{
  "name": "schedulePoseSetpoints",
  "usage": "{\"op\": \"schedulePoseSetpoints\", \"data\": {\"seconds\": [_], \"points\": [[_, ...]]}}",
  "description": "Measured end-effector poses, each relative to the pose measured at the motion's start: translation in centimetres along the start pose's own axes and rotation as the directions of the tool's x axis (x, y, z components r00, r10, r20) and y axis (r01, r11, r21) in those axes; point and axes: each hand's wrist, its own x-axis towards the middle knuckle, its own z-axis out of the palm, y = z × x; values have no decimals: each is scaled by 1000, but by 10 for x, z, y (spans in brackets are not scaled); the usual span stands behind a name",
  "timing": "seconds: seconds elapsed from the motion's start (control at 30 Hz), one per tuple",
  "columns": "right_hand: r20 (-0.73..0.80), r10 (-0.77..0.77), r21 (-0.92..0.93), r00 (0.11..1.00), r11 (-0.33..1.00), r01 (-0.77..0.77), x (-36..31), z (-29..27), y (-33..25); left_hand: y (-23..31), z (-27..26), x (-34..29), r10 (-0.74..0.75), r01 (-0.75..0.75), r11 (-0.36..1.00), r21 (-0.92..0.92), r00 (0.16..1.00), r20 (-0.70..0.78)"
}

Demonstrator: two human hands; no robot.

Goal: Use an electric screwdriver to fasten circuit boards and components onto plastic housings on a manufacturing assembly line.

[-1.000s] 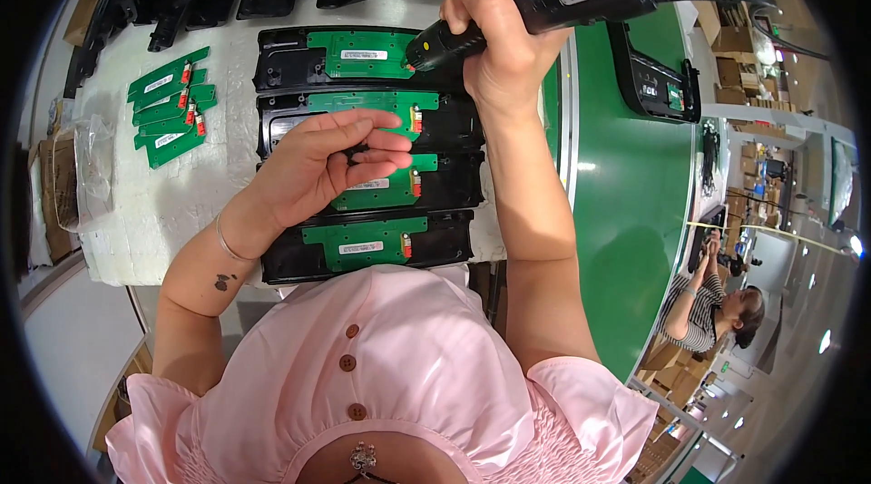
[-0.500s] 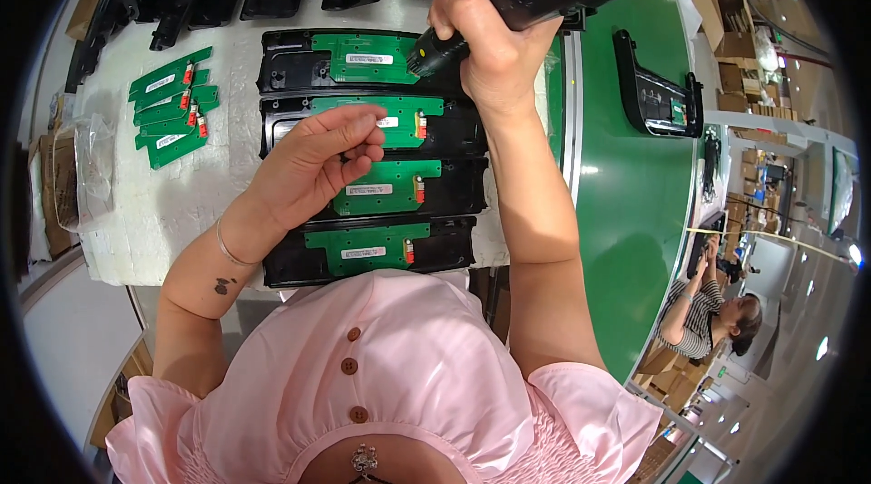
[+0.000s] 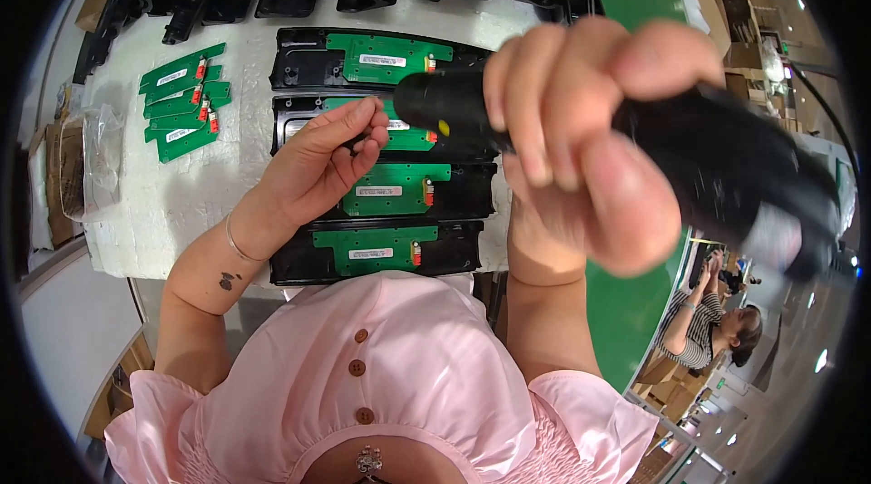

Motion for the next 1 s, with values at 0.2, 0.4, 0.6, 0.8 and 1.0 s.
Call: {"op": "schedulePoseSetpoints", "data": {"seconds": [0.2,0.4,0.6,0.8,1.0], "points": [[16,39,-27,999,999,-39,-4,11,-5,0,-1,-2,-19,19,998,-54,1000,0],[-67,-3,-33,998,999,1,-7,13,10,-8,18,-4,-94,89,983,-160,995,-24],[-382,24,-173,924,980,-97,5,-8,74,-6,9,-2,-89,89,996,-3,993,-78],[-462,84,-164,883,970,-178,7,-7,78,-3,12,-8,-52,56,984,166,998,-32],[-381,96,-180,919,968,-175,7,-7,82,-4,8,-8,-81,82,966,244,997,-13]]}}
